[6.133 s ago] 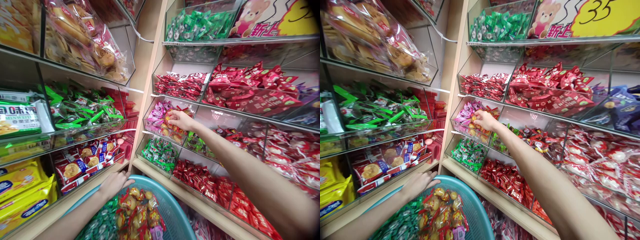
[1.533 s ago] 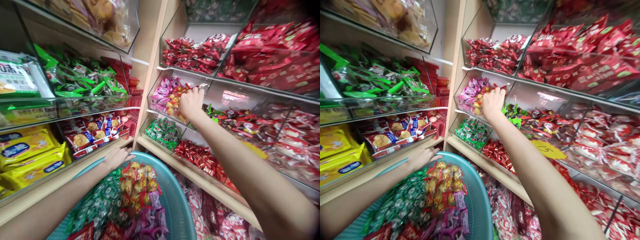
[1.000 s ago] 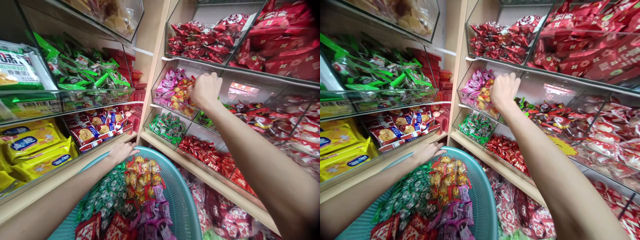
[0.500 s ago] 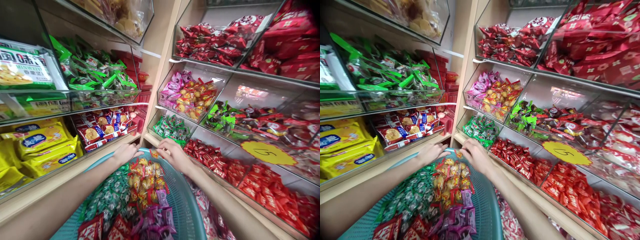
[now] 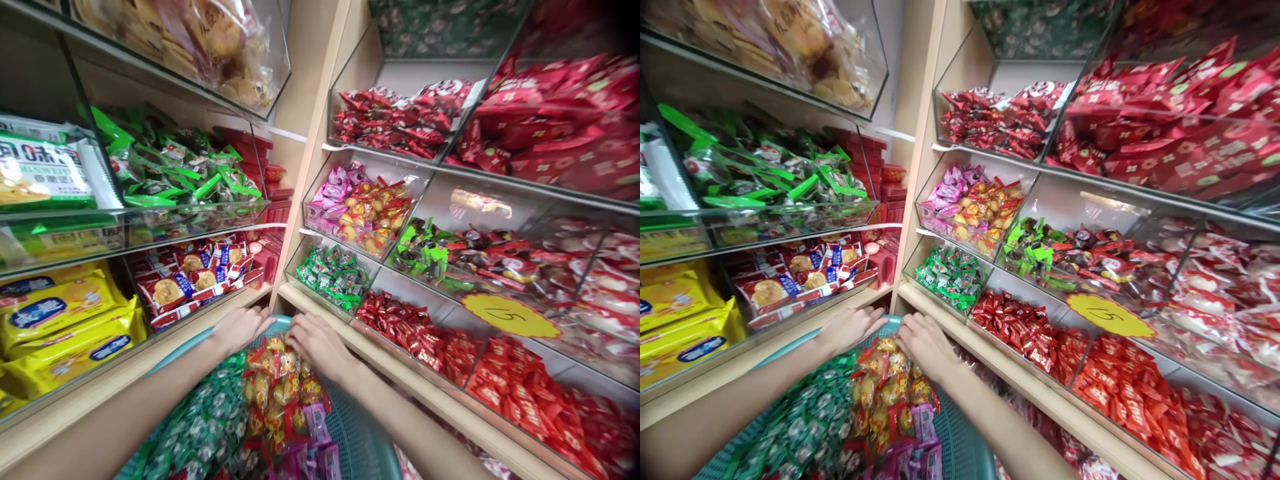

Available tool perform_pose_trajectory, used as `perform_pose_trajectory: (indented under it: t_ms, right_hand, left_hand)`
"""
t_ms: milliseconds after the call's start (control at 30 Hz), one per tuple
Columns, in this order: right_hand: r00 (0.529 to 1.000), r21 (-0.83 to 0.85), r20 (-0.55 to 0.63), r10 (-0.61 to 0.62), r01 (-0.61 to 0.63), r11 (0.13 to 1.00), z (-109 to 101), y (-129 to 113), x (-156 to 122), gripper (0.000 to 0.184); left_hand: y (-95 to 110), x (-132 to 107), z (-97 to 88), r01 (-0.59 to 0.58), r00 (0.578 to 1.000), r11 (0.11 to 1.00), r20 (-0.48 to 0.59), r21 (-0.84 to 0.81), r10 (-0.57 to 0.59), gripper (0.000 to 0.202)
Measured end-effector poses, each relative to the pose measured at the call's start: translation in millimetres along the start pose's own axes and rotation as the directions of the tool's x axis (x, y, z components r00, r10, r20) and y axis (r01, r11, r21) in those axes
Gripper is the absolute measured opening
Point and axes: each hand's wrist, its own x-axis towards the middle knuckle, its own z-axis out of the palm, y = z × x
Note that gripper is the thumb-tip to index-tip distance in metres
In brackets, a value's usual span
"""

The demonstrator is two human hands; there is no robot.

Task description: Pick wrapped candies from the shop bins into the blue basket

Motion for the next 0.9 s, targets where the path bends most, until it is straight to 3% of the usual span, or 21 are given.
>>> perform_pose_trajectory:
  t_ms: [167, 300, 400, 500, 600, 700, 800, 900]
  right_hand:
    - [1.000, -0.085, 0.011, -0.002, 0.003, 0.996, 3.5, -2.7, -3.6, 0.025]
    - [0.997, -0.043, -0.079, 0.013, -0.016, 0.999, -23.8, 1.3, -1.2, 0.034]
    - [0.982, -0.061, -0.187, 0.004, -0.016, 0.998, -65.6, 13.7, 10.3, 0.033]
    - [0.956, -0.144, -0.289, 0.047, -0.092, 0.985, -121.2, 38.9, 32.8, 0.029]
    - [0.925, -0.272, -0.319, 0.206, -0.298, 0.915, -175.1, 73.3, 61.1, 0.024]
    - [0.876, -0.401, -0.235, 0.420, -0.481, 0.779, -207.5, 103.4, 84.5, 0.022]
    - [0.849, -0.498, -0.130, 0.512, -0.503, 0.706, -213.0, 117.7, 97.2, 0.024]
    - [0.857, -0.519, -0.095, 0.506, -0.476, 0.710, -204.2, 118.3, 102.1, 0.025]
  left_hand:
    - [-1.7, 1.4, 0.6, 0.008, 1.000, 1.000, -0.002, -0.016, -0.008, 0.057]
    - [-2.8, 3.2, 1.9, -0.011, 1.000, 1.000, 0.003, -0.008, 0.011, 0.058]
    - [-3.9, 3.9, 4.0, -0.014, 1.000, 1.000, -0.003, -0.012, 0.014, 0.058]
    - [-4.3, 3.4, 5.5, -0.011, 1.000, 1.000, -0.011, -0.017, 0.011, 0.057]
    - [-3.6, 2.2, 3.8, 0.005, 1.000, 0.999, -0.007, -0.041, -0.005, 0.056]
    - [-3.2, 1.3, 0.4, 0.019, 1.000, 0.999, 0.007, -0.051, -0.019, 0.056]
    - [-4.0, 1.2, 0.4, 0.030, 0.999, 0.999, 0.016, -0.035, -0.030, 0.055]
    - [-5.3, 1.8, 4.3, 0.023, 1.000, 1.000, 0.008, -0.020, -0.023, 0.054]
